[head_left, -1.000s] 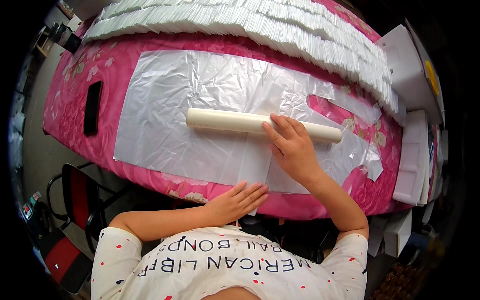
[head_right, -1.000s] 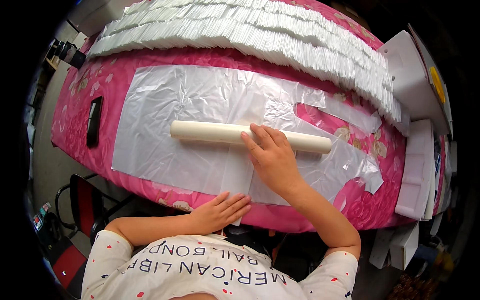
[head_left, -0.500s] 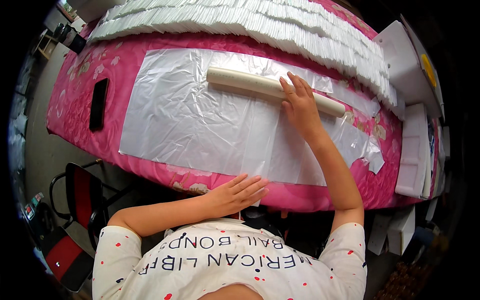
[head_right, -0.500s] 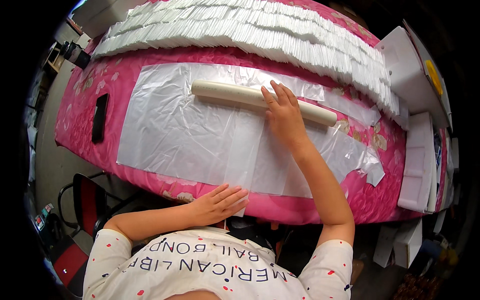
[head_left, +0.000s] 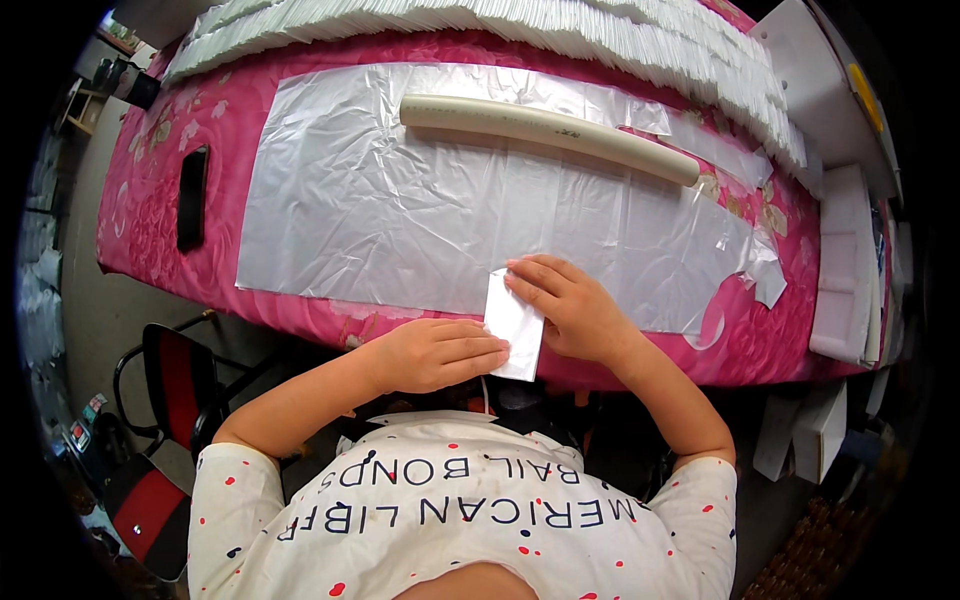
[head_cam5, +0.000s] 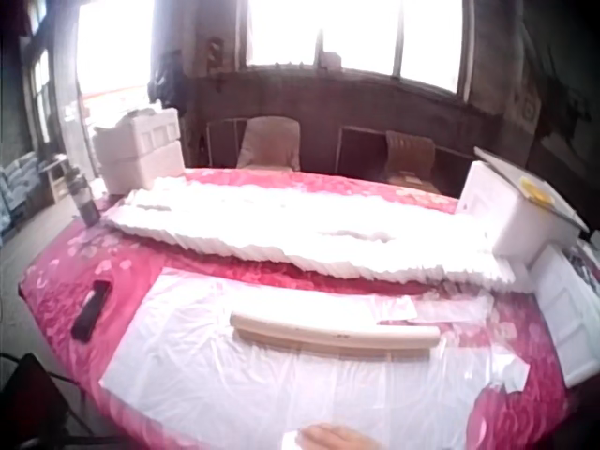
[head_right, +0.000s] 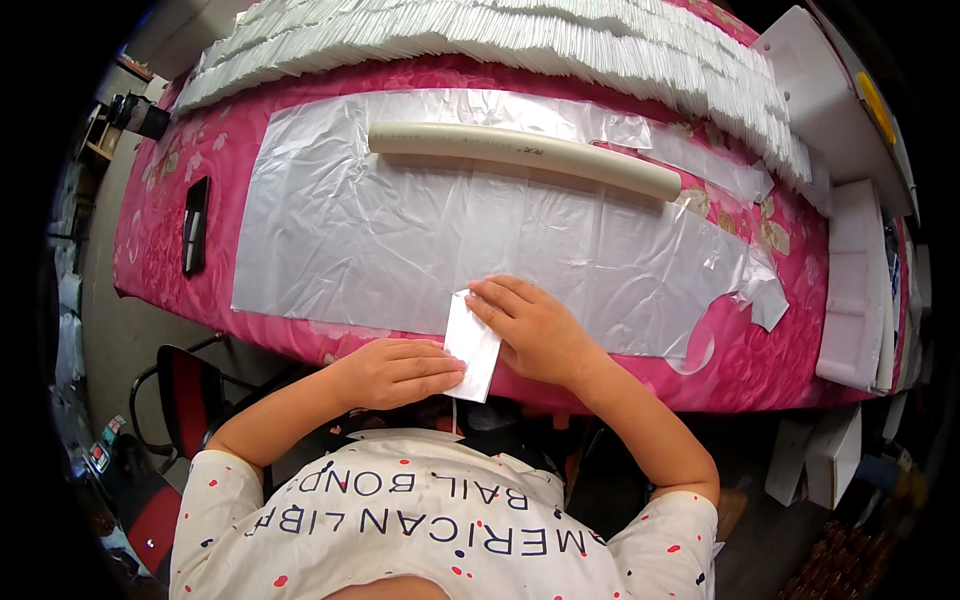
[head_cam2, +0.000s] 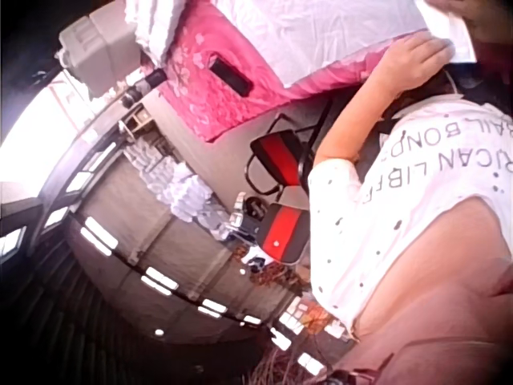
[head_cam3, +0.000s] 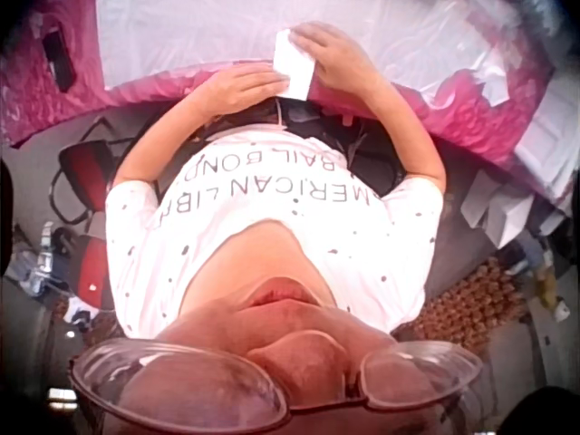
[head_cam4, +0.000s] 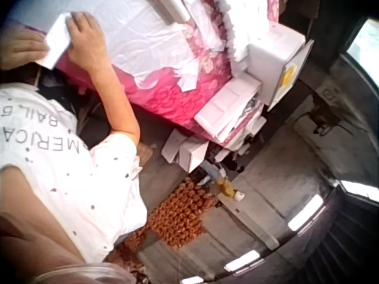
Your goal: The person wraps small white rectangular items in clear plastic film on a pink floral tablecloth. They unroll film, place an item, fold the film around it, and set the wrapped item aside. The process repeats for multiple items.
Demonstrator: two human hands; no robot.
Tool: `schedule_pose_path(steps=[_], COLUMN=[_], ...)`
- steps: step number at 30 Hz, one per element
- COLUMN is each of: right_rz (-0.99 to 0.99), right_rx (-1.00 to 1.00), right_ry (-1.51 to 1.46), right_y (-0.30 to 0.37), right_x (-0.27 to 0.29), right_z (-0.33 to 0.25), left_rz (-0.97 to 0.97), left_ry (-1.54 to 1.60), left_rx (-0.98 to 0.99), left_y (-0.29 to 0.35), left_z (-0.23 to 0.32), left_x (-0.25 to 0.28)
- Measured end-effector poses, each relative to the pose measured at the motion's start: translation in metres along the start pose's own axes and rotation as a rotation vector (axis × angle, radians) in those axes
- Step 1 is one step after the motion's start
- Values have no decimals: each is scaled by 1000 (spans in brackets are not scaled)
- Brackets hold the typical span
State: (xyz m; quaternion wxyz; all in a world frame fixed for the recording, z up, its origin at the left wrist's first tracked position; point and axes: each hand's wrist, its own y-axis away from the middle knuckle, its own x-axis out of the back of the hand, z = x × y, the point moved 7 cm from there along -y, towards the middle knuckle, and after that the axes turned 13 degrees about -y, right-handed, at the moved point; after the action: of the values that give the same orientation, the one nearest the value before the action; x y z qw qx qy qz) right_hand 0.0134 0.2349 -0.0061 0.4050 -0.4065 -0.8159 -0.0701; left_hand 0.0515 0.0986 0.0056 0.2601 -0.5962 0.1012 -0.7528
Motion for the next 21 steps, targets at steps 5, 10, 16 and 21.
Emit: schedule_pose_path(steps=[5, 10, 16, 21], right_rz=[166, 254, 250, 311], right_rx=[-13, -35, -88, -555], right_ry=[-8, 48, 14, -453], right_y=[1, 5, 6, 4], right_x=[-1, 0, 16, 20], right_z=[5, 8, 12, 57], left_rz=[-37, -253, -200, -235], left_ry=[-55, -140, -19, 372], left_rx=[51, 288, 312, 711], left_y=[-7, -12, -23, -18], left_z=[-20, -44, -55, -81], left_x=[2, -19, -8, -13])
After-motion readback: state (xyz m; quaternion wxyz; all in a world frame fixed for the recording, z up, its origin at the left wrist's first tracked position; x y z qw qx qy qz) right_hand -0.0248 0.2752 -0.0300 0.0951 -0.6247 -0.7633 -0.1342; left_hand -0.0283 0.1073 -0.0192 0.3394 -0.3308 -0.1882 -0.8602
